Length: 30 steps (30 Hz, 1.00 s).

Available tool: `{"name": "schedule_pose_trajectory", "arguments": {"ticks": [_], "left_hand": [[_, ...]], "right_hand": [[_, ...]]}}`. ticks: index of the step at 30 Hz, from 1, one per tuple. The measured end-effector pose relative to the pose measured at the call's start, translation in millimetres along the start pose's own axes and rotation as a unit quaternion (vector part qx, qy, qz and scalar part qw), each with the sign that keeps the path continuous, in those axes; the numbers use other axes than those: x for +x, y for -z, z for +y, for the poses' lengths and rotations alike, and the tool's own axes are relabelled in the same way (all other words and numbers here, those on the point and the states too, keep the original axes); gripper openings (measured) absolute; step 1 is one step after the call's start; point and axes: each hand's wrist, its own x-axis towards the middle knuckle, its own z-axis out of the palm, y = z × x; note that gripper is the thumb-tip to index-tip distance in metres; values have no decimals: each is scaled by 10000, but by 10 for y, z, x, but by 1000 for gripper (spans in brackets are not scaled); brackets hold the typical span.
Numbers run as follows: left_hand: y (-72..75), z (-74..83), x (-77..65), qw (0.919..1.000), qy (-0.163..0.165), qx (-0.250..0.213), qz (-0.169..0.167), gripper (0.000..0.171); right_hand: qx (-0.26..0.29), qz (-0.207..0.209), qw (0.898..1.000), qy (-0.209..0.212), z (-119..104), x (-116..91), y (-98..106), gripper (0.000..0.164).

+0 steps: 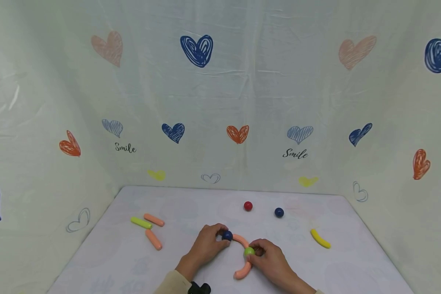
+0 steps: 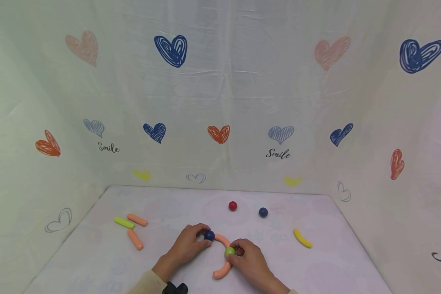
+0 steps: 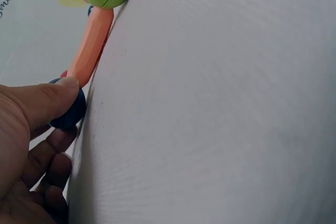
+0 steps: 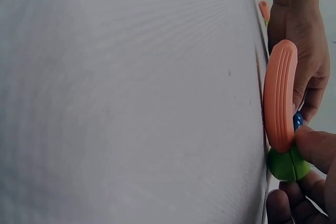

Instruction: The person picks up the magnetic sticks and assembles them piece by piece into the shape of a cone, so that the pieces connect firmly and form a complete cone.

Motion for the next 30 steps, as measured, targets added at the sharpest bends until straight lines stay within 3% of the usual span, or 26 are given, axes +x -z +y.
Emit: {"name": "schedule_pose_trajectory", "arguments": {"ticks": [12,30], "left_hand": [[-5,-16,-30,9999,87,-92,94,43],[17,-52,-55,9994,161,-306,4,40]], "right_hand": [[97,-34,9999,107,-2,-12,7,33],[78,-92,9998,136,19,2,-23,31]]}}
